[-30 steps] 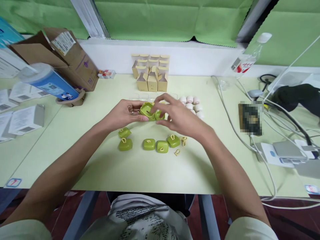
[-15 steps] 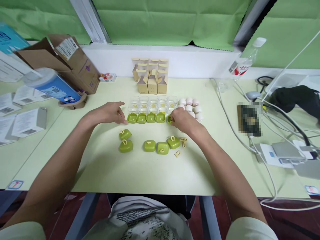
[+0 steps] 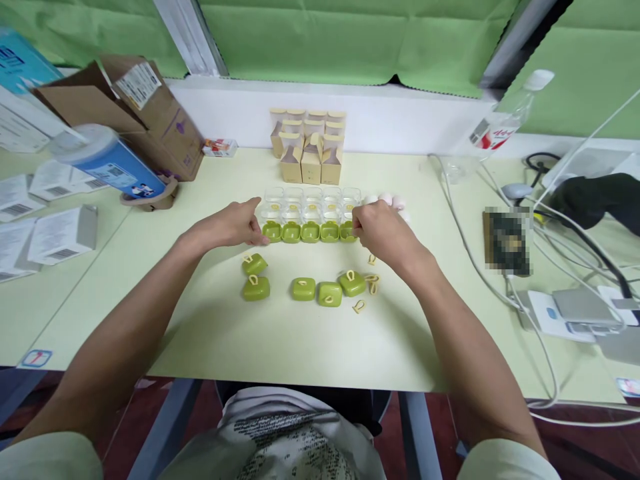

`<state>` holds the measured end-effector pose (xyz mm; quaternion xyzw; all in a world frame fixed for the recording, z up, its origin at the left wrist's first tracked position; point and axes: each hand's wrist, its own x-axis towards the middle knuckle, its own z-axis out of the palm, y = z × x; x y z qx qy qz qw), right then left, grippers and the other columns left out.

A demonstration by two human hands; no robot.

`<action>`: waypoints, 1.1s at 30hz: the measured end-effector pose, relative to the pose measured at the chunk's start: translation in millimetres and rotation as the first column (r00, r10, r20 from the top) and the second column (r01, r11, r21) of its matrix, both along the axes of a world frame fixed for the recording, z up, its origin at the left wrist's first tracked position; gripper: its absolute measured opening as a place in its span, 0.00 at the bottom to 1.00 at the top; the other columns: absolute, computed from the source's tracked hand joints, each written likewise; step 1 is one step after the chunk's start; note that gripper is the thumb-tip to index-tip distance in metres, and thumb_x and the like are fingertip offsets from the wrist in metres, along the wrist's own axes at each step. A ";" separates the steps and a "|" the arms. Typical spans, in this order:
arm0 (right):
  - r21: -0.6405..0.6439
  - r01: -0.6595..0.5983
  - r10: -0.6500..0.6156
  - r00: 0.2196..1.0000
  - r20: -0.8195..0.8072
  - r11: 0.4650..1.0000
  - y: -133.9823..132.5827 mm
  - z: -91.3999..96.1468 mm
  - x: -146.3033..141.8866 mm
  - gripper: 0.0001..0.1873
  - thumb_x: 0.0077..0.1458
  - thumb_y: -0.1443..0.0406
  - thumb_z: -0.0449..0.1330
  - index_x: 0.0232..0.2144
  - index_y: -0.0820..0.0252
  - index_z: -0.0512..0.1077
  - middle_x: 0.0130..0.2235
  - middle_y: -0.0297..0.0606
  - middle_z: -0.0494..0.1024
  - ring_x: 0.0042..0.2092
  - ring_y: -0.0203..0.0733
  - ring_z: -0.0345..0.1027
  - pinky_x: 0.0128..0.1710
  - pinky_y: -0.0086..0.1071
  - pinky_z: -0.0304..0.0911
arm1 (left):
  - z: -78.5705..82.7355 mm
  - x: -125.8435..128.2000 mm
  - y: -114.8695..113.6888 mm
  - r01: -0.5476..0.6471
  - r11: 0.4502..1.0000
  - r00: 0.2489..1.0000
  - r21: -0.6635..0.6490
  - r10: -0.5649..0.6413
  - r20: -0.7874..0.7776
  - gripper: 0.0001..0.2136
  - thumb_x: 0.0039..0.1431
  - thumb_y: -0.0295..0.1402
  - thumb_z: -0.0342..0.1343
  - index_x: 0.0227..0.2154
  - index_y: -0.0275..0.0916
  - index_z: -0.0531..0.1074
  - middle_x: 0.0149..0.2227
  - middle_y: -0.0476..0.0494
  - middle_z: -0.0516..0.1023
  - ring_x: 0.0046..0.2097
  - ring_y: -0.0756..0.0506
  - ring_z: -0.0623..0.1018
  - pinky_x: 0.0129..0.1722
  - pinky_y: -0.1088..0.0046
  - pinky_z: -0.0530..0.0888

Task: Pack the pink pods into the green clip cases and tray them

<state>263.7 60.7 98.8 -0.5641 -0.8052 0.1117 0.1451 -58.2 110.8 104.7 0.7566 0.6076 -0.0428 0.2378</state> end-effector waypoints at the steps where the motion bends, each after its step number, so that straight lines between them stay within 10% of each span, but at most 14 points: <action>1: 0.031 -0.013 0.014 1.000 -0.018 0.999 -4.4 3.0 -4.9 0.15 0.58 0.77 0.66 0.23 0.58 0.71 0.24 0.35 0.71 0.30 0.42 0.65 0.31 0.36 0.52 | 5.5 -1.4 -1.4 0.000 0.999 1.000 0.044 0.001 -0.031 0.34 0.59 0.38 0.69 0.66 0.37 0.67 0.47 0.39 0.86 0.47 0.36 0.85 0.41 0.67 0.76; 7: 0.187 -0.232 0.262 0.953 -0.154 0.955 -37.0 4.1 -62.7 0.21 0.75 0.61 0.57 0.28 0.60 0.74 0.33 0.40 0.78 0.29 0.38 0.65 0.31 0.35 0.54 | 30.1 -19.9 -17.7 0.272 0.961 0.957 0.040 -0.266 -0.115 0.22 0.58 0.34 0.67 0.56 0.46 0.79 0.45 0.48 0.86 0.46 0.40 0.83 0.47 0.68 0.73; 10: 0.221 -0.288 0.342 0.902 -0.264 0.932 -44.9 -1.8 -74.6 0.15 0.76 0.67 0.51 0.50 0.60 0.79 0.44 0.44 0.83 0.35 0.40 0.75 0.34 0.32 0.63 | 21.9 -25.1 -36.8 0.427 0.903 0.894 -0.046 -0.429 -0.130 0.31 0.49 0.26 0.70 0.59 0.49 0.77 0.54 0.46 0.83 0.46 0.40 0.84 0.46 0.68 0.73; 13: 0.227 -0.198 0.281 0.856 -0.434 0.954 -46.1 -3.1 -64.1 0.11 0.75 0.63 0.57 0.46 0.60 0.79 0.32 0.36 0.83 0.30 0.38 0.76 0.32 0.30 0.66 | 5.4 -31.4 -51.0 0.492 0.871 0.860 0.002 -0.486 -0.159 0.24 0.55 0.23 0.65 0.54 0.48 0.80 0.55 0.43 0.81 0.47 0.39 0.84 0.45 0.66 0.75; 18: 0.322 0.001 0.193 0.799 -0.570 0.947 -53.7 -9.7 -48.1 0.25 0.74 0.55 0.61 0.24 0.57 0.72 0.21 0.32 0.75 0.24 0.35 0.69 0.27 0.31 0.63 | -17.3 -37.2 -49.7 0.239 0.903 0.905 0.356 -0.340 0.257 0.19 0.62 0.36 0.68 0.56 0.43 0.79 0.52 0.40 0.81 0.48 0.38 0.83 0.47 0.61 0.82; 21: 0.400 -0.024 0.292 0.722 -0.627 0.916 -61.9 -25.0 -57.3 0.12 0.73 0.58 0.63 0.38 0.56 0.82 0.38 0.40 0.86 0.36 0.40 0.78 0.33 0.34 0.72 | -34.8 -16.0 -53.3 0.095 0.885 0.659 0.457 -0.400 0.637 0.23 0.63 0.43 0.71 0.58 0.43 0.78 0.58 0.37 0.79 0.52 0.40 0.83 0.44 0.65 0.85; 25: 0.445 -0.093 0.369 0.720 -0.588 0.891 -69.2 -48.3 -71.4 0.07 0.70 0.63 0.66 0.44 0.54 0.85 0.44 0.43 0.87 0.41 0.43 0.81 0.38 0.36 0.77 | -64.9 17.3 -70.8 0.091 0.759 0.498 0.645 -0.595 0.631 0.21 0.67 0.39 0.69 0.61 0.46 0.77 0.56 0.37 0.81 0.55 0.41 0.83 0.45 0.65 0.86; 33: 0.197 -0.016 0.161 0.637 -0.753 0.980 -80.4 -62.5 -82.0 0.09 0.62 0.68 0.65 0.30 0.58 0.84 0.33 0.38 0.84 0.30 0.37 0.71 0.29 0.31 0.64 | -85.2 21.7 -90.0 0.095 0.356 0.582 0.930 -0.777 0.238 0.28 0.71 0.21 0.57 0.70 0.46 0.69 0.55 0.36 0.81 0.55 0.43 0.84 0.51 0.65 0.87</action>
